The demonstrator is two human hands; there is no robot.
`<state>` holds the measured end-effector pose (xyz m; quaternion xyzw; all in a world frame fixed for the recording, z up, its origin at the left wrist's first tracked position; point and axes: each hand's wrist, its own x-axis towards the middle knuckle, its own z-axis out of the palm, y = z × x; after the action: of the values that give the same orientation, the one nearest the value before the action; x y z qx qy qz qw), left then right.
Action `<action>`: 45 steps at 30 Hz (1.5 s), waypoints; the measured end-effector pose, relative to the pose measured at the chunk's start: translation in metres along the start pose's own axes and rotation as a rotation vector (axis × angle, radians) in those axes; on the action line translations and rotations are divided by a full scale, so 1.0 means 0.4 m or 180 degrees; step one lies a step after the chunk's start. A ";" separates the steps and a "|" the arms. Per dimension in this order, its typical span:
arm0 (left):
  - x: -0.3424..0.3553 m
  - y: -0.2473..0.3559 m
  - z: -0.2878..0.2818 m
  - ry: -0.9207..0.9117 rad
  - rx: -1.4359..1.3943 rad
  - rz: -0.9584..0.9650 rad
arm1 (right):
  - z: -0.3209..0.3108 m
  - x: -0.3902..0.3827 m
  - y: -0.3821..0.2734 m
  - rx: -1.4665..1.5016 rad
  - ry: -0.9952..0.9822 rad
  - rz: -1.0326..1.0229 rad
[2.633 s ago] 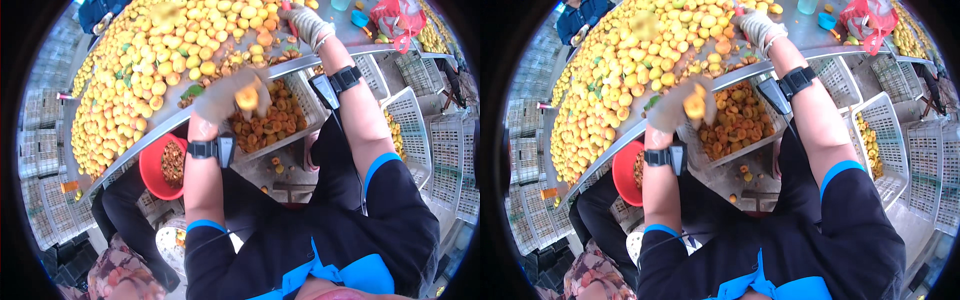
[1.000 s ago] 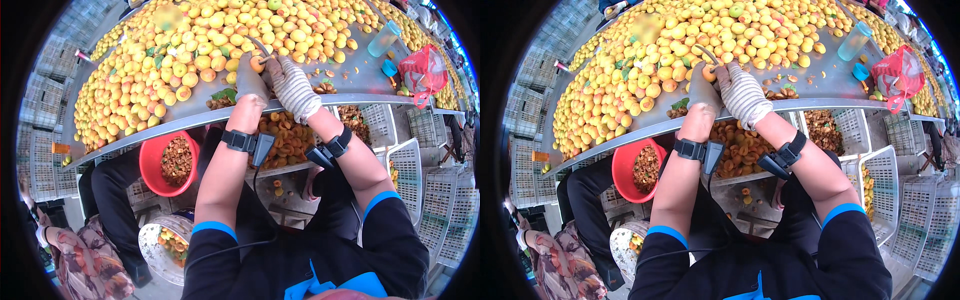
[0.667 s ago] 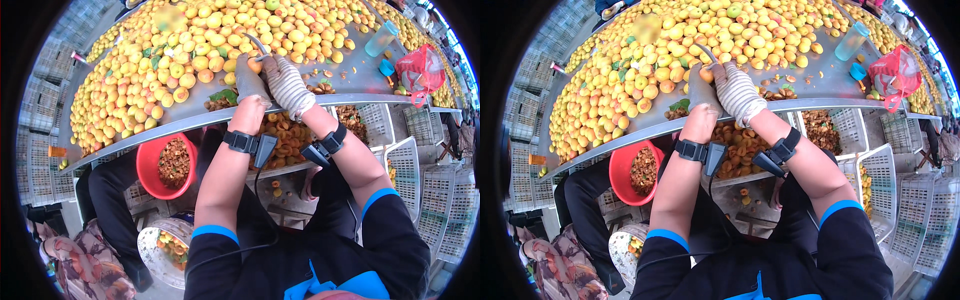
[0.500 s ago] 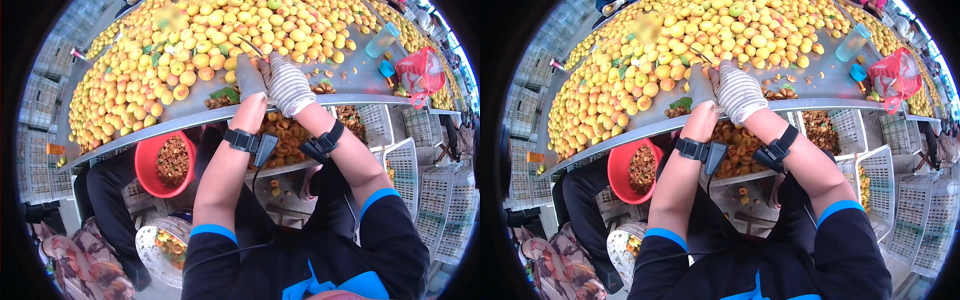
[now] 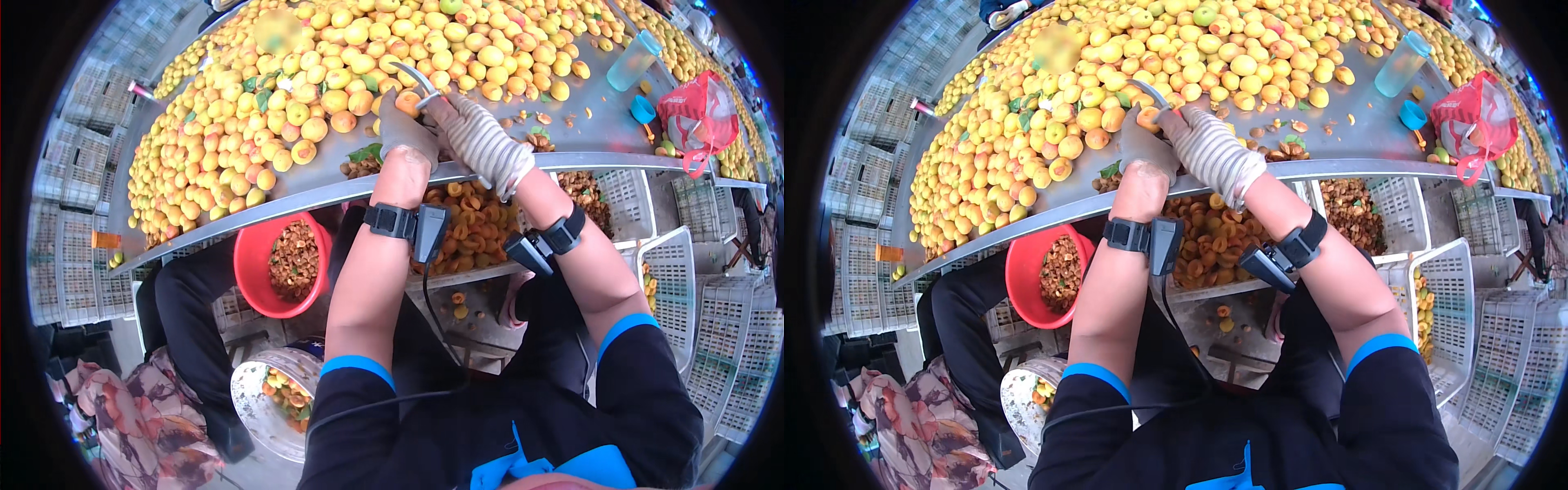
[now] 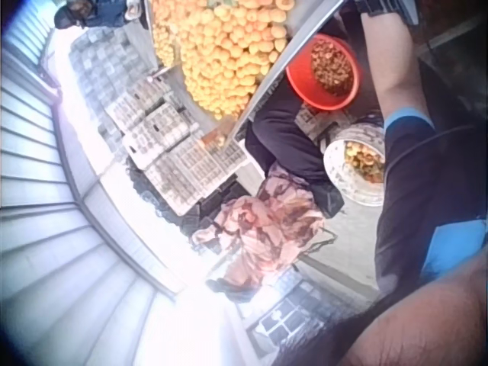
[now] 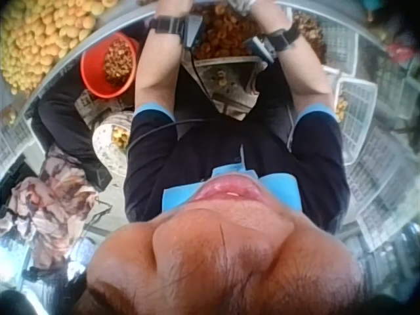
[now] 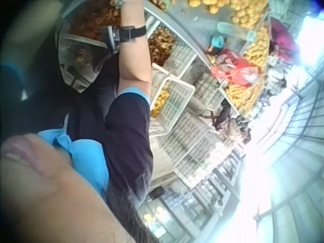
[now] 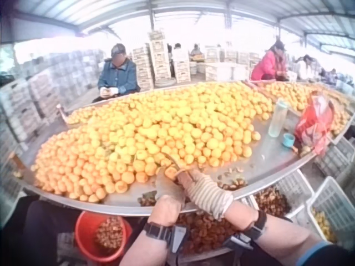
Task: Using a small paring knife to slice apricots in half and remove the pits on a large metal sorting table.
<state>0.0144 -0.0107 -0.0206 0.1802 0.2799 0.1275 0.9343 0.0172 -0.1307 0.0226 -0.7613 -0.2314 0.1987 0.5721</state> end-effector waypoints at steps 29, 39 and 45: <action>-0.053 -0.022 0.035 -0.0449 0.0375 0.0240 | 0.019 -0.011 -0.026 -0.2203 0.0475 -0.0008; -0.022 -0.031 0.032 -0.0442 0.1588 0.1134 | -0.023 -0.029 -0.021 -0.2266 0.0439 0.0029; -0.007 -0.027 0.010 -0.0047 0.1716 0.0455 | 0.000 -0.041 -0.033 -0.2319 0.0282 0.0046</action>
<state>0.0160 -0.0222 -0.0206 0.4424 0.2836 0.1127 0.8433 0.0022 -0.1369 0.0361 -0.9246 -0.2566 0.0742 0.2715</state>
